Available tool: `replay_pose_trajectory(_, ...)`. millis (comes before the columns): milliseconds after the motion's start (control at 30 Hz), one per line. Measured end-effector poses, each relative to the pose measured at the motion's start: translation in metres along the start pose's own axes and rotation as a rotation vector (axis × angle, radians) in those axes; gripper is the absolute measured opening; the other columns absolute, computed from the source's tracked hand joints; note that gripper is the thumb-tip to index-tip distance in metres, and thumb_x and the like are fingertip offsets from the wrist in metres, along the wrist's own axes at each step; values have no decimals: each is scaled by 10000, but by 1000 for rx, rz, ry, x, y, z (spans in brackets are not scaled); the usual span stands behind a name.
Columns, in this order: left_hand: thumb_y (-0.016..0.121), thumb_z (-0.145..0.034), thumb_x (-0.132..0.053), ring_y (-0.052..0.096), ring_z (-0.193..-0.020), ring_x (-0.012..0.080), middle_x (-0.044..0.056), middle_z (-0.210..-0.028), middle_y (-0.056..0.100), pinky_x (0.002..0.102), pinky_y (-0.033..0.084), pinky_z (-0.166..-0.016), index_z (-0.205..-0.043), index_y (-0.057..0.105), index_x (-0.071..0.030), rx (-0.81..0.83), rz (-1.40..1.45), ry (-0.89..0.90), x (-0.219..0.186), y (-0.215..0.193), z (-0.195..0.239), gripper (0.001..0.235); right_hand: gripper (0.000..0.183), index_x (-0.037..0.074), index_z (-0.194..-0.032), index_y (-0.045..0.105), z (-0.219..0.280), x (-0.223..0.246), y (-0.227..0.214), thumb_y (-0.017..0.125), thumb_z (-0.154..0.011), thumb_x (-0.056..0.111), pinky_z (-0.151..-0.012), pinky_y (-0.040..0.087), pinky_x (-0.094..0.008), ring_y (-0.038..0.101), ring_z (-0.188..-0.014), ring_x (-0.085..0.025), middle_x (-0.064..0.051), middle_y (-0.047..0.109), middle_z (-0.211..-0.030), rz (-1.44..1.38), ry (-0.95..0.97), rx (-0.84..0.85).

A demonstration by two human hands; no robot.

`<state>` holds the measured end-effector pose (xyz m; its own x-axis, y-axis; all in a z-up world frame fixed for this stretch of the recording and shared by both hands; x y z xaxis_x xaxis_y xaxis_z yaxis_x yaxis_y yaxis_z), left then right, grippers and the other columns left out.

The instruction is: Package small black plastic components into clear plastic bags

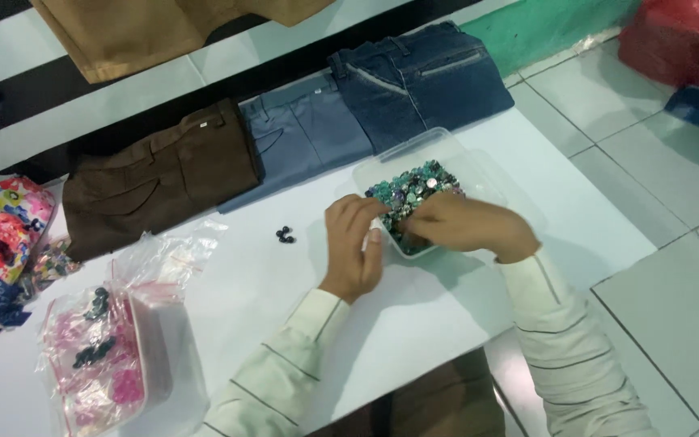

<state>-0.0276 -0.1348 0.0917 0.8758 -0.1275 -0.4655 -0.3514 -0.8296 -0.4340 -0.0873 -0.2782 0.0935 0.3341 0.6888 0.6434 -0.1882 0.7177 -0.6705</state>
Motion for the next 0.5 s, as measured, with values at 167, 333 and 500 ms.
replay_pose_trajectory(167, 216, -1047, -356, 512, -1163, 323, 79, -1078, 645, 485, 294, -1054, -1086, 649, -135, -26, 1, -10, 9, 16, -15, 488, 396, -39, -1066, 725, -3, 2, -26, 467, -1025, 258, -666, 512, -372, 683, -758, -295, -229, 726, -909, 40, 88, -56)
replay_pose_trajectory(333, 227, -1062, -342, 485, -1209, 318, 49, -1110, 632, 477, 260, -1083, -1059, 658, -150, -74, -10, -61, 19, 8, -17, 472, 398, -40, -1325, 640, 0, 4, -60, 529, -1042, 217, -603, 564, -391, 690, -655, -254, -281, 679, -1242, -27, 213, -203)
replay_pose_trajectory(500, 229, -1051, -375, 480, -1202, 323, 56, -1083, 611, 489, 257, -1092, -1058, 665, -146, -61, 1, -97, 21, 11, -16, 492, 263, -33, -1113, 757, -16, 31, -69, 680, -897, 95, -770, 619, -479, 744, -940, -429, -275, 744, -1059, 188, 58, -226)
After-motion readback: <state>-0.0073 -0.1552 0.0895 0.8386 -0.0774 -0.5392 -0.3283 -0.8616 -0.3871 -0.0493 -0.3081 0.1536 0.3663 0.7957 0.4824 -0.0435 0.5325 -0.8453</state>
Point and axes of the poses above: each hand's wrist, its own z-axis away from the middle knuckle, its own y-axis out of the palm, x = y × z, the point moved 7 cm from there along -z, towards the middle knuckle
